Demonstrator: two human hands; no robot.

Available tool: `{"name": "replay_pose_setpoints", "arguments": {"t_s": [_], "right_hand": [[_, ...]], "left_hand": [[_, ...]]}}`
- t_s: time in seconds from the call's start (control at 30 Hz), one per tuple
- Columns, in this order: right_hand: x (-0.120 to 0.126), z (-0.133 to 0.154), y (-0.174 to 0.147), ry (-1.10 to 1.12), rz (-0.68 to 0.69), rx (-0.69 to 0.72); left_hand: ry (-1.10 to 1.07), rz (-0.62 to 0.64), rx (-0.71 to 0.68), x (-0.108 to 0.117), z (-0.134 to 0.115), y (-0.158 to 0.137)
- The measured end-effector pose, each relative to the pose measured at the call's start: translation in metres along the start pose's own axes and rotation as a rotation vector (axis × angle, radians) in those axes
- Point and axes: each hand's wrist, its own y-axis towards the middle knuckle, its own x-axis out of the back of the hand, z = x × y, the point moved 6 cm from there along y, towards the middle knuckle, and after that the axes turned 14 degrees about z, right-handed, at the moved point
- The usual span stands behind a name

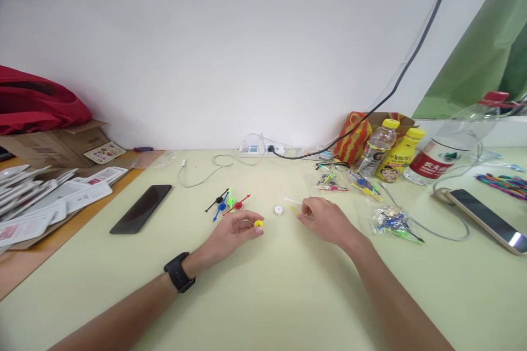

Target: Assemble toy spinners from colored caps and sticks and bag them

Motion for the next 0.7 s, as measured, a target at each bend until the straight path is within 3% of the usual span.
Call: {"name": "replay_pose_setpoints", "arguments": {"t_s": [0.3, 0.5, 0.7], "right_hand": [[-0.004, 0.008, 0.0, 0.016, 0.021, 0.042], [-0.002, 0.029, -0.002, 0.428, 0.014, 0.231], [-0.009, 0.056, -0.002, 0.669, -0.033, 0.398]], "left_hand": [[-0.087, 0.015, -0.003, -0.001, 0.0, 0.0], [-0.11, 0.003, 0.008, -0.001, -0.004, 0.0], [-0.098, 0.012, 0.031, -0.002, -0.011, -0.003]]}}
